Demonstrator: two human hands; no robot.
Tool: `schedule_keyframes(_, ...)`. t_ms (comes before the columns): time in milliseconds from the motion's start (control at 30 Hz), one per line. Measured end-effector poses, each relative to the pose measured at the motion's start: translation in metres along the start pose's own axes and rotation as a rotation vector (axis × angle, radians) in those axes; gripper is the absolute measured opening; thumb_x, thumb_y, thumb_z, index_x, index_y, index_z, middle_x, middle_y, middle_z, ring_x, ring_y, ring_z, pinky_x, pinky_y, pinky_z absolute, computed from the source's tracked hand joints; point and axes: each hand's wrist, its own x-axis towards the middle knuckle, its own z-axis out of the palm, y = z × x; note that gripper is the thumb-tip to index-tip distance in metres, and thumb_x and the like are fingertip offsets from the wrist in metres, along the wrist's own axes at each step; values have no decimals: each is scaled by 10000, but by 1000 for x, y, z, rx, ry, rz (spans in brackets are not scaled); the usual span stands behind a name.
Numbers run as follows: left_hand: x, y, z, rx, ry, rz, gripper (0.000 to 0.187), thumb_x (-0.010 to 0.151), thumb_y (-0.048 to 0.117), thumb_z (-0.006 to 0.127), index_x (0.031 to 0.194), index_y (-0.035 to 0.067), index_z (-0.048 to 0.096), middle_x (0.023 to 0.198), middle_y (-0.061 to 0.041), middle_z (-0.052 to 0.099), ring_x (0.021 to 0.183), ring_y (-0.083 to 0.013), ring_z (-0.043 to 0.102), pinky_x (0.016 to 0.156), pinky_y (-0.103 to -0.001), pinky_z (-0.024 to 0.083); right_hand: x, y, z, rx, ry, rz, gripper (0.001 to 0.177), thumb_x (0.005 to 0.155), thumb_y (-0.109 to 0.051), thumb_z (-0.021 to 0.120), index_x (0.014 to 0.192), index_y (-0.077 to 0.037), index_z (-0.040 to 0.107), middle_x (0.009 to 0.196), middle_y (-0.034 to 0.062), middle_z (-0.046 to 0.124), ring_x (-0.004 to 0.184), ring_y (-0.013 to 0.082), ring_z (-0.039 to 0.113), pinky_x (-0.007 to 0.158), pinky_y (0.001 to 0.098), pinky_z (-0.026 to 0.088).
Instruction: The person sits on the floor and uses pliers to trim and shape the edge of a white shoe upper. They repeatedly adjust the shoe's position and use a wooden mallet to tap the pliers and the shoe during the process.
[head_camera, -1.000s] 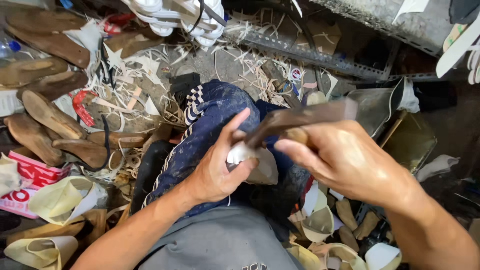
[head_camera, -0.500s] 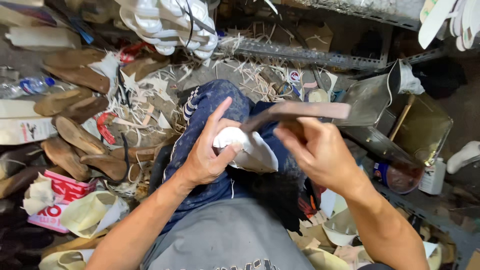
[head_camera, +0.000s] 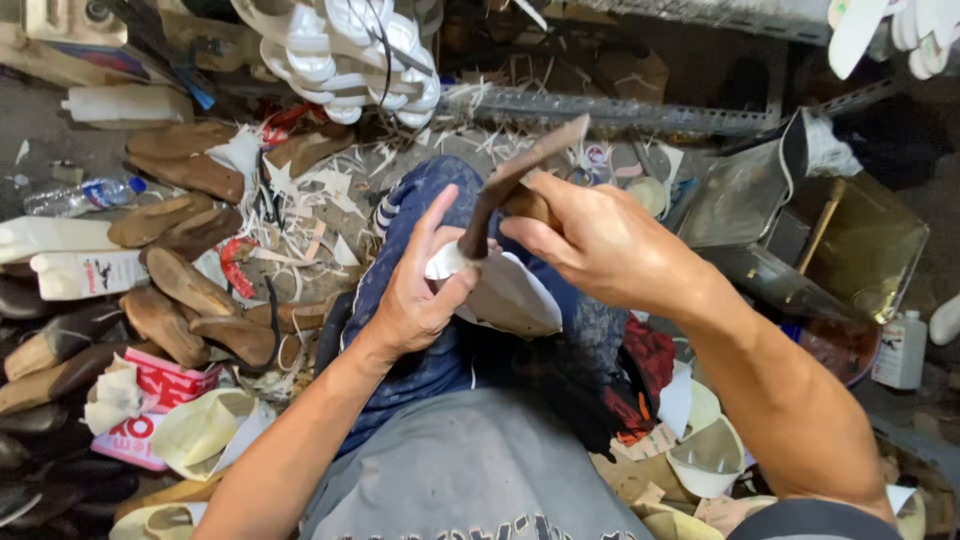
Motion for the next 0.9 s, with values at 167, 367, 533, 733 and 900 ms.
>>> schedule_keyframes(167, 1, -9, -3, -13, 42, 57, 837, 972, 326, 618, 1611, 49, 154, 1225, -87, 688, 1069, -155, 629, 1036, -280, 448, -23, 24, 41, 186, 225, 153, 316, 1000, -378, 500, 1107, -111, 630, 736, 55, 658, 622, 186, 609, 702, 345, 486)
schedule_keyframes(367, -3, -26, 21, -278, 364, 97, 681, 967, 115, 627, 1557, -9, 309, 1249, -213, 689, 1179, -255, 671, 1030, -351, 520, -48, 61, 84, 315, 686, -37, 163, 1046, -217, 583, 1079, -92, 683, 516, -9, 634, 516, 182, 659, 591, 300, 568)
schedule_keyframes(533, -6, -33, 25, -329, 299, -33, 747, 912, 189, 731, 1544, 22, 369, 1278, -206, 693, 1174, -227, 661, 1024, -351, 522, -43, 39, 122, 453, 843, -159, 227, 1035, -139, 524, 1057, 34, 669, 516, 56, 594, 476, 183, 620, 547, 327, 561)
schedule_keyframes(733, -6, -20, 21, -211, 243, -112, 762, 880, 139, 734, 1555, 118, 381, 1276, -139, 724, 1190, -233, 689, 1030, -346, 526, -30, 49, 157, 74, 924, -191, 193, 991, -174, 615, 1018, -34, 744, 699, 123, 688, 691, 300, 690, 674, 376, 569)
schedule_keyframes(900, 0, -27, 26, -316, 274, -115, 829, 832, 118, 762, 1559, 111, 364, 1268, -145, 728, 1178, -230, 689, 1047, -354, 519, -28, 56, 168, -47, 921, -210, 162, 969, -181, 651, 978, -58, 757, 789, 159, 716, 803, 357, 714, 760, 410, 561)
